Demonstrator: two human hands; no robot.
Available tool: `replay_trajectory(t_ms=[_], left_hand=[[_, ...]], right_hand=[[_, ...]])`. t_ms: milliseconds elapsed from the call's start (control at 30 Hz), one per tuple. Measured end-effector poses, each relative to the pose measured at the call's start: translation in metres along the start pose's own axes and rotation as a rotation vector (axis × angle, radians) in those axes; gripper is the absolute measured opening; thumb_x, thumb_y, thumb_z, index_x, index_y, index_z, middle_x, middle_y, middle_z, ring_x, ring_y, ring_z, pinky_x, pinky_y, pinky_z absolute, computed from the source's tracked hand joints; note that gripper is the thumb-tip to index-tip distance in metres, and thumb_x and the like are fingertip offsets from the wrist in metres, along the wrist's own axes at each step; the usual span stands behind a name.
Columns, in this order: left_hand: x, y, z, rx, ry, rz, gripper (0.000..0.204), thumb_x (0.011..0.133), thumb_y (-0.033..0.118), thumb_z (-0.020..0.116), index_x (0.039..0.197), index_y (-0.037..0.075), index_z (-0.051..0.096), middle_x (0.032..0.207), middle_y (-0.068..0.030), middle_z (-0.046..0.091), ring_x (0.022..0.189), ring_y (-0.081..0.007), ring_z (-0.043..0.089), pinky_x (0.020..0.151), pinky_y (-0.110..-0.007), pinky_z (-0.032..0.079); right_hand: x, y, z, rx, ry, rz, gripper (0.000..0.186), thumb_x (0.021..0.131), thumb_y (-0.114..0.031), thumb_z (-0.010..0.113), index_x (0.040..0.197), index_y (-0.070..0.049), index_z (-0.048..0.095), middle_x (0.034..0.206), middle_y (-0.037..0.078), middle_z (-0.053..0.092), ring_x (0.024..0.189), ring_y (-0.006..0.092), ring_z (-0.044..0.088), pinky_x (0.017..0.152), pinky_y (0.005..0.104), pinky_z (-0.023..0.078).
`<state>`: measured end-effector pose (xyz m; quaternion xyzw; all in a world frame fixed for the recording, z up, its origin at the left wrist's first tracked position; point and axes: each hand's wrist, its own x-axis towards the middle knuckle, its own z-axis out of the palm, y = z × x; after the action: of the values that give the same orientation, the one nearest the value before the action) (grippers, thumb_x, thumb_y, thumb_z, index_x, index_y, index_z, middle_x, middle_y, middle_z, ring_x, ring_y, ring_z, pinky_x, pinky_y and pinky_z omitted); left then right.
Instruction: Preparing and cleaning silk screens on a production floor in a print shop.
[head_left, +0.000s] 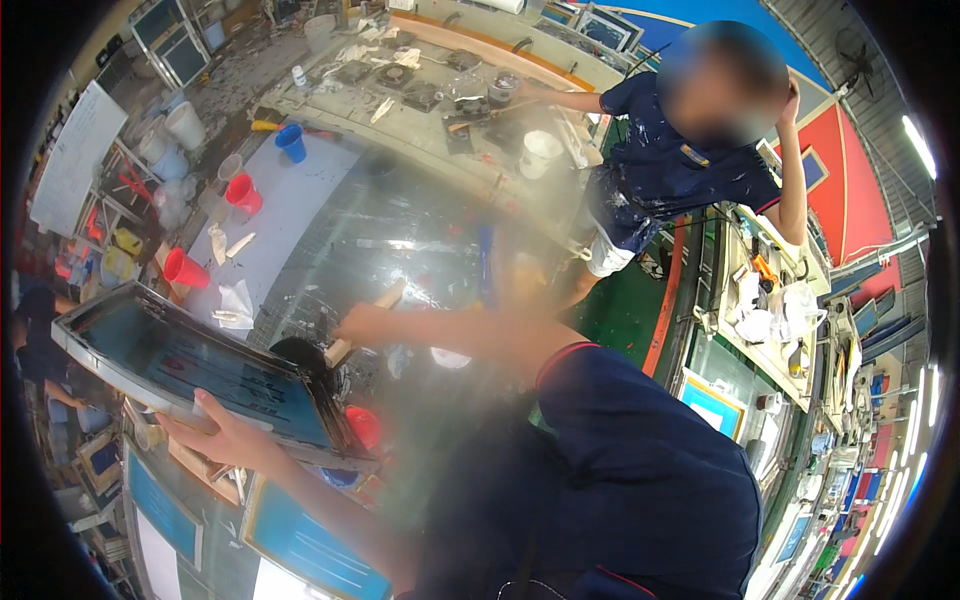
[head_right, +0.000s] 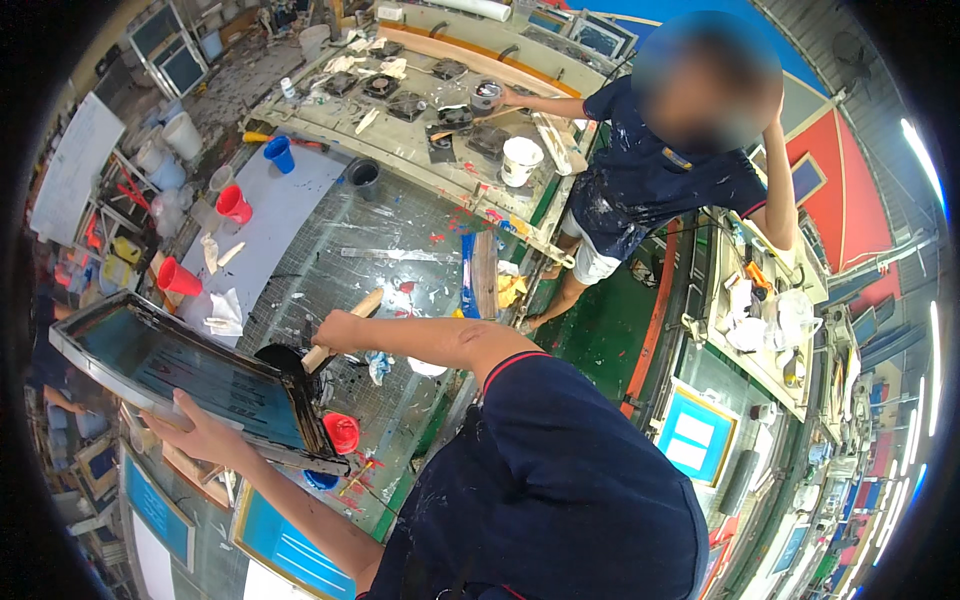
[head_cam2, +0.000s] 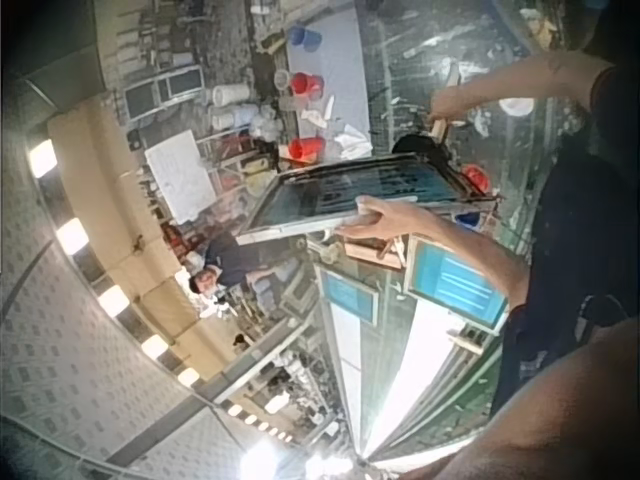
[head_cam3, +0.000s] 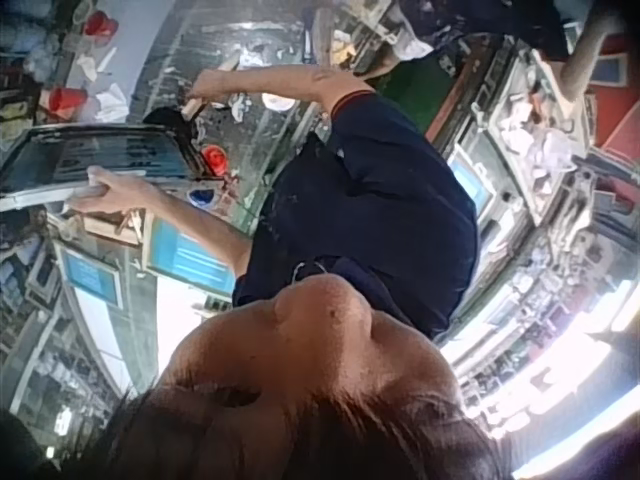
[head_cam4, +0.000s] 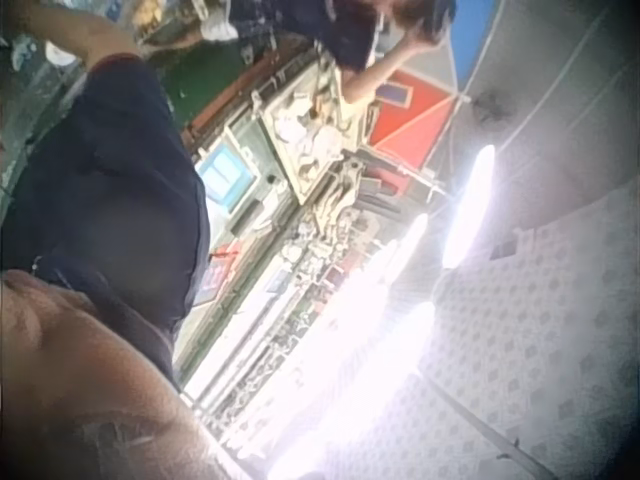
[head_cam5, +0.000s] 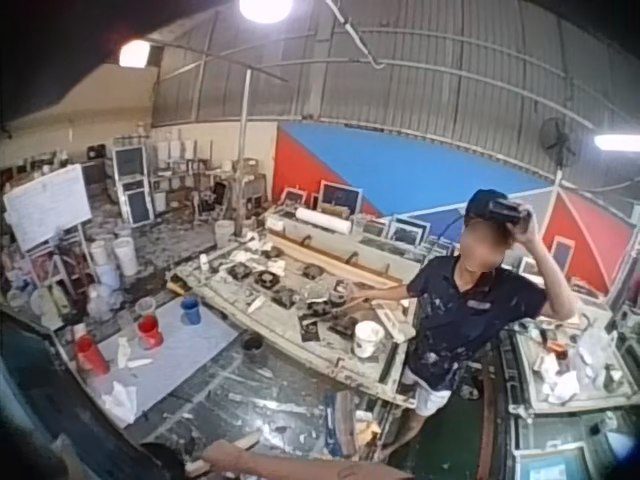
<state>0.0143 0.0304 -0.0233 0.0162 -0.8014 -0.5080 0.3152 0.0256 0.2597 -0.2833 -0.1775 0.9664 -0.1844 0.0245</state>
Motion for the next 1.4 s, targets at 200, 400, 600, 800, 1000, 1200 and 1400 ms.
replay_trajectory(t_ms=[200, 400, 600, 800, 1000, 1200, 1400], left_hand=[[0.003, -0.001, -0.004, 0.031, 0.004, 0.023, 0.072, 0.094, 0.036, 0.063, 0.150, 0.003, 0.033, 0.151, -0.0208, 0.038, 0.137, -0.0345, 0.042, 0.110, -0.042, 0.039], [0.000, 0.000, -0.004, -0.047, 0.007, -0.002, 0.070, 0.095, 0.036, 0.063, 0.149, 0.002, 0.035, 0.148, -0.0232, 0.041, 0.134, -0.0350, 0.044, 0.108, -0.041, 0.041], [0.002, -0.010, -0.011, 0.087, 0.027, 0.033, 0.069, 0.094, 0.038, 0.063, 0.149, 0.006, 0.037, 0.146, -0.0208, 0.044, 0.130, -0.0359, 0.048, 0.106, -0.044, 0.043], [0.000, -0.004, -0.004, 0.023, 0.002, 0.025, 0.071, 0.094, 0.041, 0.062, 0.149, 0.006, 0.036, 0.147, -0.0215, 0.041, 0.132, -0.0369, 0.045, 0.107, -0.044, 0.042], [0.008, -0.016, -0.020, 0.008, 0.044, 0.040, 0.070, 0.094, 0.033, 0.064, 0.149, 0.002, 0.034, 0.150, -0.0217, 0.037, 0.135, -0.0365, 0.042, 0.109, -0.043, 0.041], [0.028, -0.098, -0.031, -0.004, 0.116, 0.115, 0.071, 0.088, 0.013, 0.072, 0.148, -0.001, 0.037, 0.154, -0.0179, 0.036, 0.139, -0.0284, 0.036, 0.117, -0.038, 0.026], [0.048, -0.078, -0.065, -0.272, -0.100, 0.021, 0.080, 0.078, -0.001, 0.064, 0.151, 0.000, 0.029, 0.150, -0.0166, 0.037, 0.139, -0.0278, 0.037, 0.113, -0.036, 0.028]], right_hand=[[-0.016, 0.007, 0.015, -0.449, -0.167, -0.090, 0.021, 0.078, -0.024, 0.071, 0.096, -0.013, 0.068, 0.073, 0.008, 0.069, 0.072, 0.0276, 0.071, 0.059, 0.0424, 0.053], [-0.037, 0.028, -0.020, 0.039, 0.076, 0.175, 0.020, 0.080, -0.025, 0.071, 0.095, -0.014, 0.067, 0.077, 0.009, 0.070, 0.076, 0.0301, 0.070, 0.063, 0.0443, 0.053], [-0.042, 0.005, -0.110, 0.276, 0.198, 0.266, 0.030, 0.079, -0.031, 0.075, 0.103, -0.015, 0.067, 0.090, 0.010, 0.070, 0.087, 0.0330, 0.068, 0.072, 0.0457, 0.051], [-0.060, -0.031, -0.203, 0.628, 0.546, 0.372, 0.040, 0.077, -0.034, 0.078, 0.108, -0.011, 0.068, 0.092, 0.012, 0.071, 0.086, 0.0261, 0.068, 0.076, 0.0376, 0.051], [-0.072, -0.045, -0.177, 1.541, 0.668, 0.356, 0.065, 0.082, -0.040, 0.078, 0.128, -0.001, 0.055, 0.112, 0.007, 0.065, 0.101, 0.0207, 0.064, 0.092, 0.0356, 0.050], [-0.120, -0.081, -0.072, 1.615, 0.350, 0.596, 0.034, 0.074, -0.013, 0.068, 0.107, -0.004, 0.065, 0.101, 0.008, 0.068, 0.096, 0.0186, 0.064, 0.088, 0.0350, 0.048], [-0.104, -0.072, -0.066, 1.619, 0.387, 0.719, 0.032, 0.067, 0.000, 0.064, 0.099, 0.000, 0.063, 0.093, 0.007, 0.067, 0.087, 0.0191, 0.063, 0.078, 0.0316, 0.049]])
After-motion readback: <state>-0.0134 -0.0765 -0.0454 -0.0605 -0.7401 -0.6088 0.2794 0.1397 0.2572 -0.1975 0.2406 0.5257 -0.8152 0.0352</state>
